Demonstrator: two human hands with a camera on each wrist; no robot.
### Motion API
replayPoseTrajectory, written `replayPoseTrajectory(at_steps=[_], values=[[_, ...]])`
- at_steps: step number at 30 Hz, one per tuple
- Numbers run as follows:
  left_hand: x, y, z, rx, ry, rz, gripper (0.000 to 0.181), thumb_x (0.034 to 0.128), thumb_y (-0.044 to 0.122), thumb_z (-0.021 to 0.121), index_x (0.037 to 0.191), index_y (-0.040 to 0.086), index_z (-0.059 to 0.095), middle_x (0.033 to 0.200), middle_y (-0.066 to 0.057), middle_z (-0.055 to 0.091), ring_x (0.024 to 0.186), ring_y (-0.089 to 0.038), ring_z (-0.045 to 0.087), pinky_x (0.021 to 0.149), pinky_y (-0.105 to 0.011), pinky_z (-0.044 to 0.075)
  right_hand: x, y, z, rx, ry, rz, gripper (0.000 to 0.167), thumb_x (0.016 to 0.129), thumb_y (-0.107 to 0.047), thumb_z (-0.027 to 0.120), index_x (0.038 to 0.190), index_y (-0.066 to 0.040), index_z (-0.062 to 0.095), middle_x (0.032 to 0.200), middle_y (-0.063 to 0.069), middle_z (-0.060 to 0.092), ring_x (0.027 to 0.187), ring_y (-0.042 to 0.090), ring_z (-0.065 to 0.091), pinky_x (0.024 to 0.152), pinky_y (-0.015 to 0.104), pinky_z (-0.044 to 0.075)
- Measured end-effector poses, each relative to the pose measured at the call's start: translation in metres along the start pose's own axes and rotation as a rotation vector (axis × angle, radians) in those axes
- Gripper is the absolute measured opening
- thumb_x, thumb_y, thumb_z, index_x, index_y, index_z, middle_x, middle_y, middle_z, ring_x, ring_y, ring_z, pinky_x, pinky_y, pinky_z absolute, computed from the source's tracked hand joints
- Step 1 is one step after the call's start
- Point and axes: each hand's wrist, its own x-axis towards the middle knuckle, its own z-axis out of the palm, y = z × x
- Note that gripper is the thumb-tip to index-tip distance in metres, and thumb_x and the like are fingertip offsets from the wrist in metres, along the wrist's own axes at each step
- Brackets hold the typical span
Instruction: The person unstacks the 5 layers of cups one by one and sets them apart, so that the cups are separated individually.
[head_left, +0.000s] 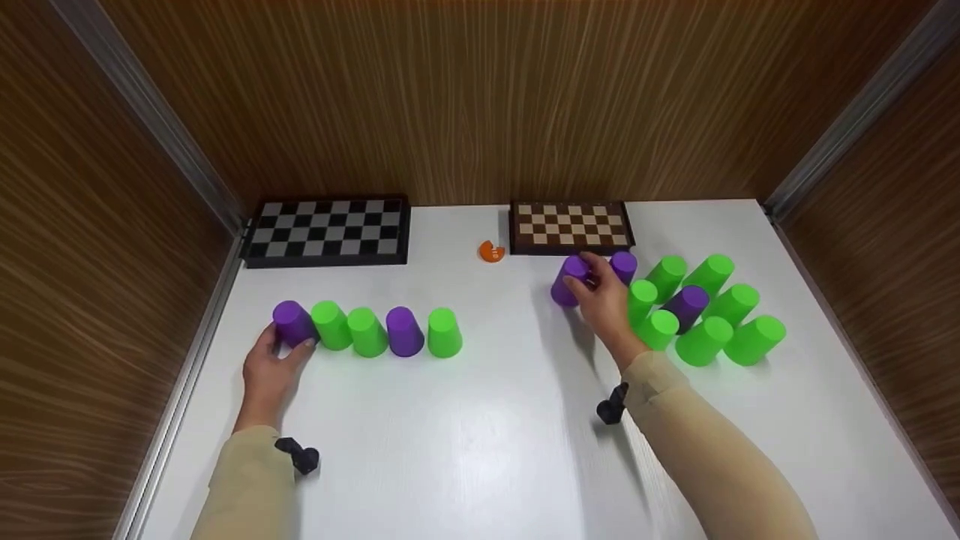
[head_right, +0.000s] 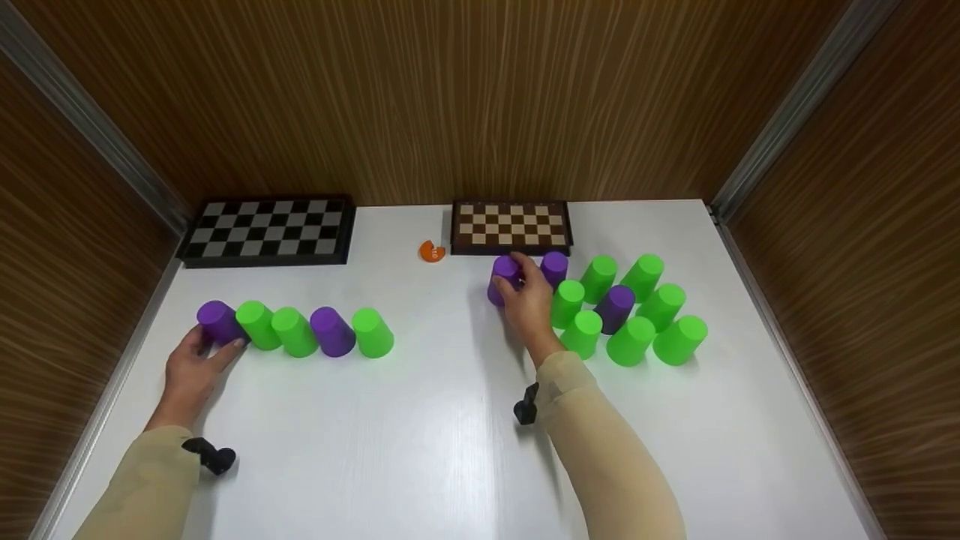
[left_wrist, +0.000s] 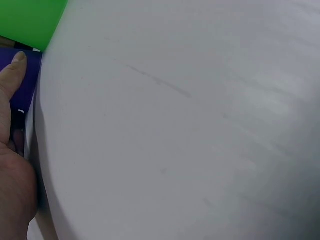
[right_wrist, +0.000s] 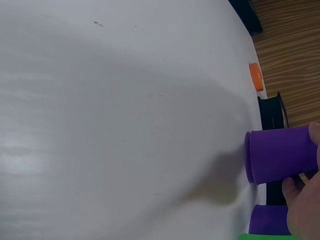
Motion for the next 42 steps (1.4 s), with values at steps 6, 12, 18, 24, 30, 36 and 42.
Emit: replayPoseTrajectory(at_steps=[6, 12, 18, 24, 30, 36, 42], values=[[0.000, 0.000, 0.001, -0.010, 0.006, 0.017, 0.084, 0.0986, 0.026, 0.079, 0.167, 0.009, 0.034, 0.168, -0.019, 0.035, 0.158, -0.034, 0.029, 0.131, -0.044, 0.023, 0.000, 0.001, 0.000, -0.009, -0.012, 0.022, 0.057, 0.101, -0.011, 0.074, 0.153, -0.003, 0.052, 0.154, 0.024, 0.054, 0.142, 0.040, 0.052, 0.120, 0.047, 0.044], [0.000, -0.001, 0.001, -0.012, 0.010, 0.026, 0.082, 0.0988, 0.026, 0.079, 0.166, 0.010, 0.035, 0.168, -0.019, 0.036, 0.157, -0.034, 0.030, 0.130, -0.044, 0.024, 0.001, 0.002, 0.000, -0.010, -0.017, 0.020, 0.058, 0.102, -0.011, 0.073, 0.154, -0.003, 0.050, 0.156, 0.024, 0.052, 0.144, 0.041, 0.051, 0.120, 0.046, 0.045], [0.001, 0.000, 0.003, -0.019, 0.010, 0.015, 0.084, 0.0986, 0.026, 0.079, 0.167, 0.009, 0.034, 0.168, -0.019, 0.035, 0.158, -0.034, 0.029, 0.131, -0.042, 0.023, -0.001, 0.003, -0.002, -0.026, -0.010, -0.015, 0.063, 0.100, -0.008, 0.074, 0.157, -0.002, 0.047, 0.157, 0.025, 0.050, 0.146, 0.041, 0.049, 0.121, 0.045, 0.043], [0.002, 0.001, 0.003, -0.044, 0.026, 0.038, 0.083, 0.0973, 0.023, 0.081, 0.165, 0.005, 0.036, 0.166, -0.021, 0.037, 0.157, -0.034, 0.031, 0.130, -0.040, 0.024, -0.003, -0.007, -0.009, -0.063, 0.014, -0.086, 0.063, 0.100, -0.009, 0.075, 0.157, -0.003, 0.048, 0.160, 0.022, 0.049, 0.149, 0.038, 0.045, 0.123, 0.045, 0.039], [0.000, 0.001, 0.004, -0.018, 0.026, 0.028, 0.083, 0.0974, 0.025, 0.081, 0.165, 0.007, 0.036, 0.166, -0.020, 0.038, 0.156, -0.034, 0.032, 0.130, -0.041, 0.024, -0.015, -0.033, -0.011, -0.126, 0.052, -0.200, 0.061, 0.100, -0.016, 0.076, 0.155, -0.006, 0.051, 0.158, 0.016, 0.052, 0.145, 0.038, 0.050, 0.120, 0.048, 0.043], [0.001, 0.002, 0.004, -0.017, 0.015, 0.020, 0.085, 0.0978, 0.028, 0.080, 0.167, 0.009, 0.034, 0.168, -0.019, 0.036, 0.157, -0.033, 0.030, 0.130, -0.040, 0.024, -0.030, -0.058, 0.012, -0.085, 0.049, -0.357, 0.059, 0.097, -0.016, 0.081, 0.150, -0.002, 0.057, 0.150, 0.015, 0.061, 0.139, 0.032, 0.056, 0.119, 0.044, 0.046], [0.000, 0.000, 0.003, -0.015, 0.027, 0.030, 0.083, 0.0977, 0.025, 0.080, 0.166, 0.008, 0.036, 0.167, -0.020, 0.037, 0.156, -0.034, 0.032, 0.130, -0.041, 0.025, -0.051, -0.073, 0.058, 0.032, -0.134, -0.372, 0.060, 0.094, -0.013, 0.082, 0.148, 0.000, 0.057, 0.148, 0.018, 0.061, 0.136, 0.034, 0.058, 0.116, 0.047, 0.049]])
